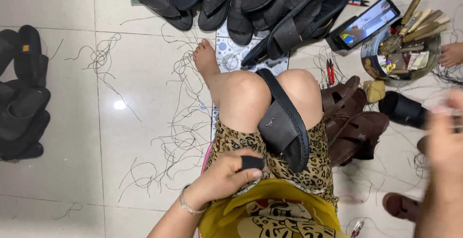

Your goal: The person is hand-sewing the components of black sandals together using a needle and thread.

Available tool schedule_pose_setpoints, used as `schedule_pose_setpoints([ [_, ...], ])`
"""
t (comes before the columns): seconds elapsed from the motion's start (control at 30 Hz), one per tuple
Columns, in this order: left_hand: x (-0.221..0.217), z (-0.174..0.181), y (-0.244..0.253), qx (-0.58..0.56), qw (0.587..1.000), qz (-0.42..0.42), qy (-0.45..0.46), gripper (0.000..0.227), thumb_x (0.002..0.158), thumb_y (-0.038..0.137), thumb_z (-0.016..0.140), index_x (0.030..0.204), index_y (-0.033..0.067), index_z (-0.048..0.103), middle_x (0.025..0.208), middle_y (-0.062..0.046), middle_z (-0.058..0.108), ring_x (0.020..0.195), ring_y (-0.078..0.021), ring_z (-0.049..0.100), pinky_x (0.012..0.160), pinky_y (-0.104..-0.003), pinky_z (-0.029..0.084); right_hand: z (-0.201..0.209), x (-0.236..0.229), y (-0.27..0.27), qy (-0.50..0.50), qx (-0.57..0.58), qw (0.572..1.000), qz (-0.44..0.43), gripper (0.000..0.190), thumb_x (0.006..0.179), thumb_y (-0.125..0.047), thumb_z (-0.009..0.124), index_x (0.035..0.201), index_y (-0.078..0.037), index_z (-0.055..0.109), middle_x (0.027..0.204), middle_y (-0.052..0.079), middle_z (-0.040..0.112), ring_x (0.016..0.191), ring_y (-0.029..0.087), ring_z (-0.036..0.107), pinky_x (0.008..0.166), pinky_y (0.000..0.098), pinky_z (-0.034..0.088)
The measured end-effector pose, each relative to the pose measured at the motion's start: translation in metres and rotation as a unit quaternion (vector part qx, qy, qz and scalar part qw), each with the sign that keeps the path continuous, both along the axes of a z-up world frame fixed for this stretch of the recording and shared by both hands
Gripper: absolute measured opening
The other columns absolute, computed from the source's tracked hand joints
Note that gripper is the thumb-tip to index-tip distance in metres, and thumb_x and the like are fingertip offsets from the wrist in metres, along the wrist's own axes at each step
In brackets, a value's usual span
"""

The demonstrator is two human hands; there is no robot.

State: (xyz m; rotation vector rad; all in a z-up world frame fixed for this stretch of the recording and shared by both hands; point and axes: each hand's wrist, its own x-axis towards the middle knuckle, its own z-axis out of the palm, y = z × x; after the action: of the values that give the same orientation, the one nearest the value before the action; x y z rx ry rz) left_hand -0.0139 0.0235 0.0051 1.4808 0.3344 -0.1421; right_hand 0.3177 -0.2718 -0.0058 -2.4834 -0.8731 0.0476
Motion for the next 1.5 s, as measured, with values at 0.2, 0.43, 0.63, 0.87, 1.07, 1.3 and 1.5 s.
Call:
schedule_pose_setpoints([
  [0.2,0.045,0.004,0.000,-0.431,0.838,0.246,-0.226,0.026,0.099,0.035,0.068,0.093,0.0106,0.074,0.091,-0.005,0.073,0.085,-0.0188,0.070,0.110,-0.058,0.049,-0.015,-0.096,0.057,0.317,-0.057,0.898,0.300,0.051,0.094,-0.033,0.064,0.142,-0.018,0.059,0.132,0.018,0.070,0.112,0.031,0.074,0.102,0.0437,0.063],
  [0.43,0.012,-0.026,0.070,-0.415,0.798,0.397,-0.182,0.035,0.108,0.024,0.047,0.089,0.0058,0.070,0.059,0.001,0.035,0.051,-0.0124,0.028,0.047,-0.027,0.028,0.009,-0.100,0.073,0.528,0.183,0.783,0.274,0.022,0.098,-0.012,0.059,0.107,-0.005,0.078,0.126,0.018,0.068,0.068,0.008,0.073,0.070,0.0222,0.072],
  [0.63,0.027,-0.083,0.048,-0.255,0.813,0.511,-0.113,0.042,0.108,0.020,0.050,0.077,-0.0048,0.061,0.051,0.008,0.016,0.042,-0.0063,0.013,0.036,-0.024,0.017,-0.056,-0.104,0.068,0.675,0.346,0.651,0.032,0.047,0.113,-0.028,0.042,0.072,-0.006,0.047,0.064,0.009,0.047,0.034,0.005,0.039,0.023,0.0216,0.039],
  [0.87,0.071,0.011,-0.030,0.101,0.991,0.083,-0.023,0.028,0.086,0.024,0.070,0.107,0.0060,0.068,0.117,-0.004,0.066,0.099,-0.0210,0.067,0.090,-0.036,0.055,0.066,-0.100,0.101,0.460,0.154,0.846,0.220,0.024,0.094,-0.029,0.062,0.084,-0.009,0.070,0.102,0.007,0.073,0.074,0.012,0.060,0.068,0.0269,0.050],
  [1.07,-0.048,-0.070,0.064,-0.152,0.919,0.359,-0.061,0.027,0.099,0.033,0.064,0.092,0.0078,0.072,0.085,-0.008,0.071,0.089,-0.0255,0.071,0.088,-0.041,0.059,0.057,-0.066,0.068,0.279,0.004,0.909,0.311,0.060,0.093,-0.021,0.060,0.151,-0.014,0.045,0.110,0.006,0.069,0.090,0.013,0.069,0.078,0.0281,0.063],
  [1.3,-0.063,-0.091,0.087,0.653,0.687,0.255,0.190,0.031,0.083,0.025,0.081,0.098,-0.0011,0.076,0.103,-0.020,0.073,0.097,-0.0376,0.068,0.086,-0.049,0.051,0.037,-0.069,0.059,0.139,-0.298,0.864,0.382,0.063,0.093,-0.039,0.057,0.153,-0.052,0.042,0.102,-0.010,0.060,0.061,0.016,0.062,0.044,0.0381,0.050],
  [1.5,0.045,-0.009,-0.014,0.329,0.920,0.203,-0.058,0.085,0.080,0.072,0.058,0.142,0.0140,0.051,0.123,0.004,0.068,0.146,-0.0283,0.041,0.127,-0.059,0.009,0.030,-0.063,0.057,0.065,-0.367,0.830,0.415,0.070,0.092,-0.039,0.056,0.153,-0.061,0.030,0.106,-0.010,0.057,0.060,0.019,0.066,0.042,0.0416,0.060],
])
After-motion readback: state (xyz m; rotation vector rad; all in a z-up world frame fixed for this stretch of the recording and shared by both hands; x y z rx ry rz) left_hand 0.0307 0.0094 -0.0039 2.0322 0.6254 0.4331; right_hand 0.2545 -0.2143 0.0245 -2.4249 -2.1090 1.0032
